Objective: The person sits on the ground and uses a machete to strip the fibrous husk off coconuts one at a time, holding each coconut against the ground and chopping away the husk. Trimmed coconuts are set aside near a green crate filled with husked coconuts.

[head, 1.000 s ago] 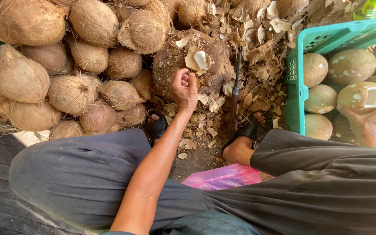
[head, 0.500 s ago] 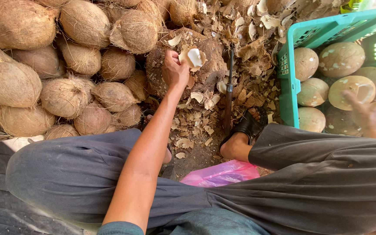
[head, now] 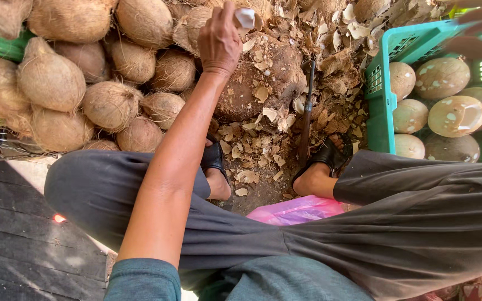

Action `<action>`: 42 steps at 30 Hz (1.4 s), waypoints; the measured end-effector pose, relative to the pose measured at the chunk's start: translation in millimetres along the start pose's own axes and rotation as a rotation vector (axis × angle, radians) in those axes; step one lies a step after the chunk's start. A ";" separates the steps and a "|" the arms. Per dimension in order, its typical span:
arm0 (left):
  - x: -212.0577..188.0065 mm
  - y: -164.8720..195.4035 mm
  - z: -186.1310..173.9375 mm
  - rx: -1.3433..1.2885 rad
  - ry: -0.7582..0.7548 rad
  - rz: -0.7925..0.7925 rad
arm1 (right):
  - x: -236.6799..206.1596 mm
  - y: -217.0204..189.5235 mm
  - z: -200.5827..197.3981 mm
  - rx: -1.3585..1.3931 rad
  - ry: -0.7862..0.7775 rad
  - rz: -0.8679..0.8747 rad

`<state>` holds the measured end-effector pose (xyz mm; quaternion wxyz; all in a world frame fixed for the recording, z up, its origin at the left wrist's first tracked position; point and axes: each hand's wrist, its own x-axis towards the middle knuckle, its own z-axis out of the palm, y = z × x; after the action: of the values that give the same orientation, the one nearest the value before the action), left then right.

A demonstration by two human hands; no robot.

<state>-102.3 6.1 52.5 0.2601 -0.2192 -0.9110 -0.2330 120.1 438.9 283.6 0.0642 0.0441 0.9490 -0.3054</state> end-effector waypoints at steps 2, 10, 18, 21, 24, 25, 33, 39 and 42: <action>-7.8 1.2 -9.5 -0.035 -0.040 -0.176 | 42.9 -16.7 38.9 -0.050 -0.189 0.008; -78.7 -8.5 -29.5 -0.237 -0.070 -0.660 | 26.6 -11.2 316.3 -0.061 -0.009 0.422; -69.9 -10.5 -20.2 -0.542 0.052 -0.813 | -5.5 6.4 351.8 0.002 0.004 0.403; -58.7 -10.0 -22.9 -0.722 0.090 -0.926 | 0.2 3.3 340.3 0.266 0.047 0.554; -45.7 -11.8 -26.2 -0.826 0.169 -0.932 | 1.7 -2.9 320.3 0.381 0.089 0.600; -40.1 -12.9 -26.9 -0.830 0.228 -0.941 | 5.6 -5.9 312.0 0.387 0.093 0.639; -17.8 -14.1 -34.8 -0.988 0.484 -0.906 | 39.1 -41.1 295.7 0.395 0.173 0.365; -13.2 -20.8 -40.9 -0.982 0.524 -0.923 | 30.8 -62.0 318.8 0.019 0.184 0.051; -10.4 -22.1 -38.9 -0.983 0.505 -0.990 | 31.7 -74.9 305.2 -0.133 0.055 0.182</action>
<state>-91.3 -35.3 69.1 0.1982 0.1863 -0.6062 -0.7474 108.5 201.0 76.1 0.0683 0.1339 0.9607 -0.2332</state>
